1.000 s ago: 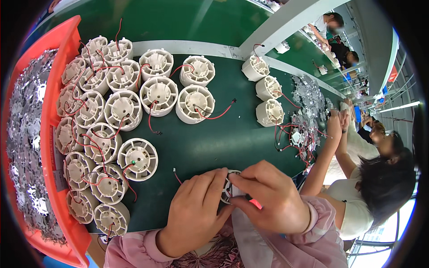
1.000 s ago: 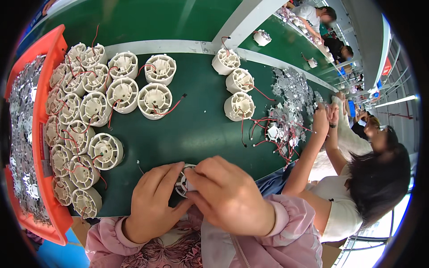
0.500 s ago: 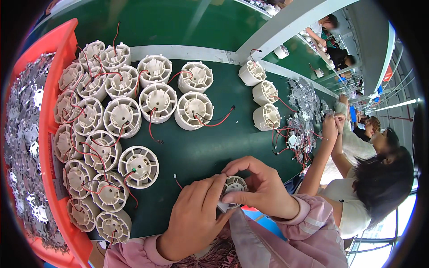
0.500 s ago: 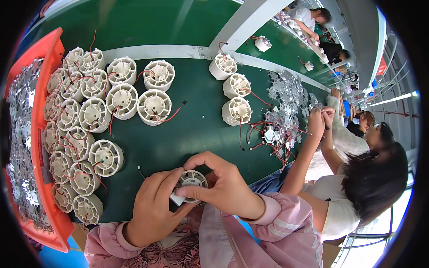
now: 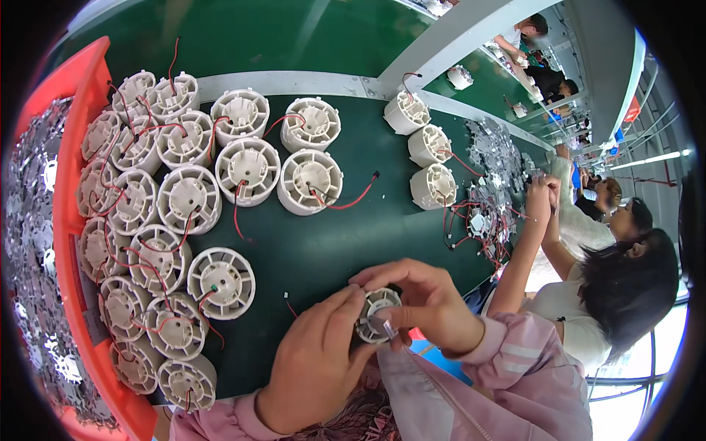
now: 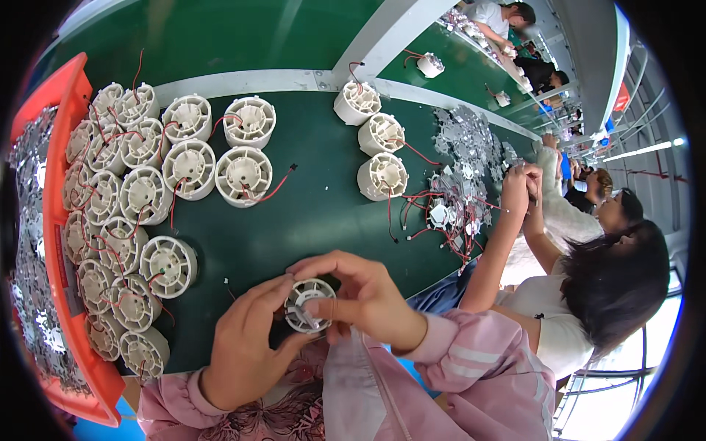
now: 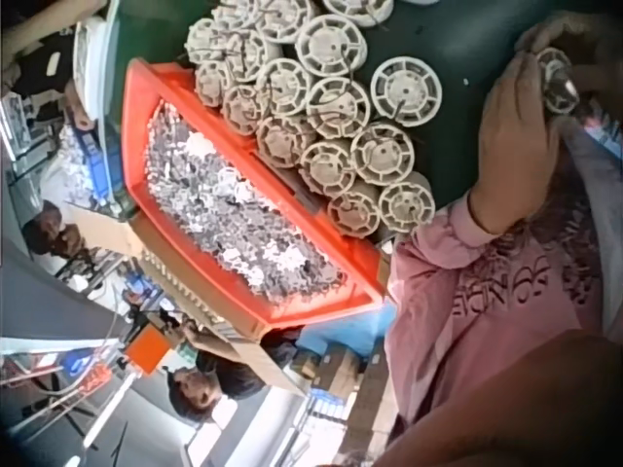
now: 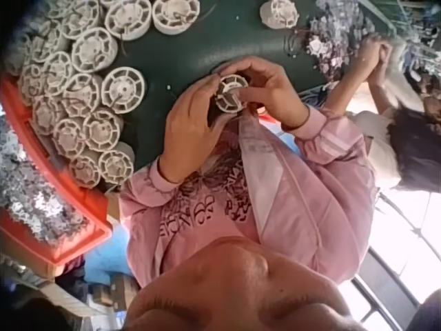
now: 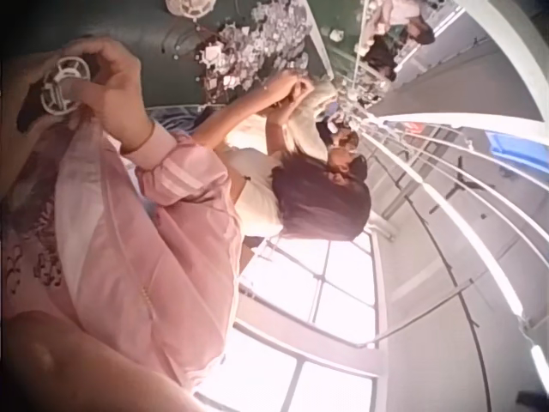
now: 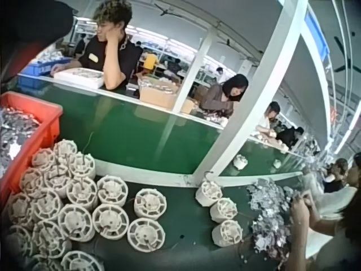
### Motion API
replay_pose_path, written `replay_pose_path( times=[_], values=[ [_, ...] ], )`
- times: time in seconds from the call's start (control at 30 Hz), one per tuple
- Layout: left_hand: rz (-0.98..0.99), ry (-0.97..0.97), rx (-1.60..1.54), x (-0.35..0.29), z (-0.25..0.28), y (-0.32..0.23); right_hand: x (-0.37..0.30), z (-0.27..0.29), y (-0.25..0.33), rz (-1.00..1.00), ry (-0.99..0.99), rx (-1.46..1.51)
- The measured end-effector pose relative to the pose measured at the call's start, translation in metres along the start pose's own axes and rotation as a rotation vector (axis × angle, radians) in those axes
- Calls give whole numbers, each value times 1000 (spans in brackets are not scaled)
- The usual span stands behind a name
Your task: The person picks up a metal plate and a plastic housing, fits the plate into the housing by hand, and places the assembled unit on the table, repeating the process for a second unit.
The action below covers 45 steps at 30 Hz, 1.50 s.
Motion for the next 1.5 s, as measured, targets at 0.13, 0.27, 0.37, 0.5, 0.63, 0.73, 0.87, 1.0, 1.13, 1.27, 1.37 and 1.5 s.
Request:
replay_pose_path(
  times=[0.13, 0.27, 0.37, 0.5, 0.63, 0.73, 0.87, 1.0, 1.13, 1.27, 1.37, 1.5],
  values=[
    [36, -71, -138, -3, 14, 10, 1, -5, 4, 8, 93, -98],
    [72, -98, -40, -6, 19, -5, -20, -21, 12, 262, 102, -452],
    [111, 14, 39, -1, 21, -10, -29, -26, 31, 498, -5, -835],
    [175, 272, -616, -11, 34, -11, -49, -26, 40, 476, 243, -719],
    [181, 172, -1145, -12, 26, -10, -65, -26, 40, 500, 360, -531],
    [194, 115, -1449, -7, 8, -26, -73, -36, 43, 551, 444, -570],
    [250, 214, -1783, -11, 3, -30, -81, -34, 42, 648, 408, -527],
    [357, 178, -1976, -15, 1, -27, -87, -33, 43, 652, 345, -641],
    [440, 106, -1865, -21, -1, -23, -92, -29, 43, 710, 264, -624],
    [402, 249, -1749, -41, -3, -29, -98, -28, 43, 669, 265, -656],
    [377, 220, -1616, -39, -1, -29, -92, -30, 50, 691, 264, -682],
    [320, 46, -1225, -23, 3, -31, -86, -28, 37, 522, 198, -624]
  ],
)
Point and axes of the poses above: each hand's wrist, its own x-axis towards the middle knuckle, its own z-axis out of the back of the hand, y = z × x, the point moved 6 cm from there along x, towards the middle knuckle, and after that the axes turned 2 degrees about -x, right-handed, at the moved point
